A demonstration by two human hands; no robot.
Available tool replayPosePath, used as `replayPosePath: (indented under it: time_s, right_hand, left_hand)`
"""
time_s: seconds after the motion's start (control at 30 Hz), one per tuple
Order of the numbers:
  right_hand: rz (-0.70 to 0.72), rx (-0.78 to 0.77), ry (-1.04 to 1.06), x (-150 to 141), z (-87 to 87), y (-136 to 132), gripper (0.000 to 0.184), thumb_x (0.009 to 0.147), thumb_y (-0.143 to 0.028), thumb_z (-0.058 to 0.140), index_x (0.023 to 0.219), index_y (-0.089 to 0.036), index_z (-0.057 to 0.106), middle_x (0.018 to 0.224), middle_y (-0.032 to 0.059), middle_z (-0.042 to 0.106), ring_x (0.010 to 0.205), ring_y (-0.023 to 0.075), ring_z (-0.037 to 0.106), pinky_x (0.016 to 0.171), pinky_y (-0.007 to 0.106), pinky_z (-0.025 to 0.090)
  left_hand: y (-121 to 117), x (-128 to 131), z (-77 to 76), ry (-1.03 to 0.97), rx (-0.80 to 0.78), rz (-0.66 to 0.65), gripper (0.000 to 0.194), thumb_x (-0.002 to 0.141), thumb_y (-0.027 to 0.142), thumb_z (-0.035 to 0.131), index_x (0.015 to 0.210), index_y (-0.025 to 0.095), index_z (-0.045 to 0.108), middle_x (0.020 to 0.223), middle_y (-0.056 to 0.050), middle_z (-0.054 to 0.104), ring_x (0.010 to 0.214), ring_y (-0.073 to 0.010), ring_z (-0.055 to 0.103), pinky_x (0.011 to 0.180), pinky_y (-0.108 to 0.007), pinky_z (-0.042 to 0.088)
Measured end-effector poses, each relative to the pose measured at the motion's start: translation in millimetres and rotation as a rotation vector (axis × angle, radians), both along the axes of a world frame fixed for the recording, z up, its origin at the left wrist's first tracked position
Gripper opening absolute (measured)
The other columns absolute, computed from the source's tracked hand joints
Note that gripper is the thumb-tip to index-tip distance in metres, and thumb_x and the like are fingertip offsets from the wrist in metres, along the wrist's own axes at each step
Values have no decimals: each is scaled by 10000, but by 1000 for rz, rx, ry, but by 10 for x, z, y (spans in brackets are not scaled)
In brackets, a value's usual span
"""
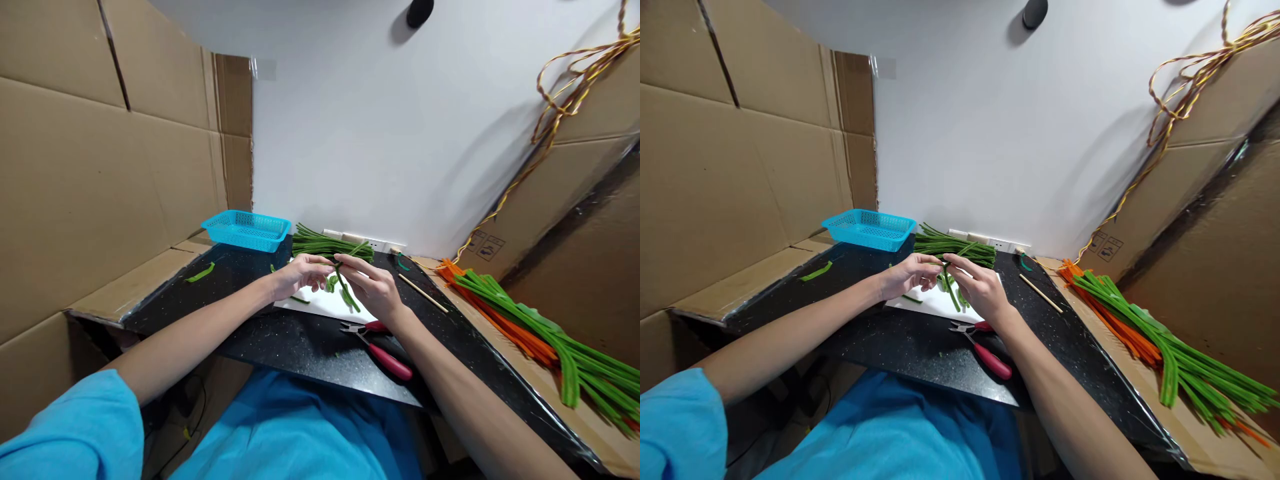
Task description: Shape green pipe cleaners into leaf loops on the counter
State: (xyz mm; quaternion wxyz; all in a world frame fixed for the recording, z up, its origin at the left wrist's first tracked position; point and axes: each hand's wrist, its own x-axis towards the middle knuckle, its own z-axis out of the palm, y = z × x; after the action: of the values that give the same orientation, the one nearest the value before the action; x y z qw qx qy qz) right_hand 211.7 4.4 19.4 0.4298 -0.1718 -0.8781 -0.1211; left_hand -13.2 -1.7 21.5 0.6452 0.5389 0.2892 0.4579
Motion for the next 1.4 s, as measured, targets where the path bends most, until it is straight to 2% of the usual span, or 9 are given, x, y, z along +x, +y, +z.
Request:
replayPosePath:
  time_s: [0.27, 0.43, 0.57, 0.73, 0.9, 1.03, 1.17, 1.4]
  right_hand:
    - [-32, 61, 95, -81, 50, -67, 217, 1029, -190, 611, 1141, -215, 796, 1260, 105, 780, 1037, 232, 801, 886, 334, 677]
    - [1, -18, 61, -73, 46, -58, 279, 1034, -171, 574, 1208, -230, 784, 1362, 98, 727, 1155, 252, 765, 974, 384, 662]
    - [17, -52, 43, -91, 32, -58, 253, 1031, -172, 588, 1192, -216, 779, 1366, 114, 721, 1133, 264, 775, 976, 385, 659]
    - [8, 25, 46, -99, 2, -38, 221, 1025, -174, 608, 1182, -208, 761, 1308, 117, 757, 1071, 259, 797, 926, 356, 671]
    - [30, 121, 120, -84, 2, -9, 263, 1015, -159, 644, 1259, -215, 726, 1263, 112, 780, 1042, 229, 800, 883, 320, 671]
    - [21, 189, 105, -81, 36, -20, 242, 1011, -131, 639, 1191, -234, 762, 1179, 109, 790, 994, 219, 772, 808, 334, 657]
    - [-23, 217, 91, -86, 65, -31, 199, 1007, -145, 647, 1125, -229, 783, 997, 99, 772, 843, 212, 693, 680, 333, 599]
    - [-56, 163, 53, -98, 8, 26, 229, 1014, -143, 584, 1138, -214, 763, 1016, 107, 756, 893, 230, 692, 765, 365, 599]
  left_hand:
    - [-14, -8, 29, -56, -10, 30, 371, 646, 310, 943, 882, 118, 731, 609, 37, 611, 482, -82, 563, 478, -228, 347]
    - [-21, -29, 48, -72, -19, 35, 344, 640, 294, 937, 850, 120, 728, 607, 36, 616, 483, -85, 577, 482, -226, 362]
    - [-11, -34, 37, -42, 27, 36, 350, 609, 293, 946, 840, 110, 757, 601, 18, 635, 470, -86, 570, 471, -230, 363]
    - [-10, -26, 22, -10, 54, 42, 373, 607, 311, 950, 857, 97, 774, 604, 7, 641, 463, -86, 564, 454, -228, 359]
    - [-15, -7, 10, -40, 34, 51, 380, 623, 324, 955, 858, 99, 759, 596, 19, 621, 464, -78, 550, 436, -215, 343]
    - [-5, 6, -17, -55, 42, 37, 371, 634, 322, 952, 860, 103, 755, 591, 23, 612, 463, -83, 555, 423, -214, 343]
    - [10, 6, -46, -35, 100, 69, 358, 662, 321, 939, 880, 93, 770, 614, 13, 627, 461, -79, 551, 423, -217, 361]
    - [-15, 25, -28, 18, 244, 198, 351, 677, 342, 923, 869, 86, 779, 544, 9, 628, 434, -91, 556, 413, -209, 353]
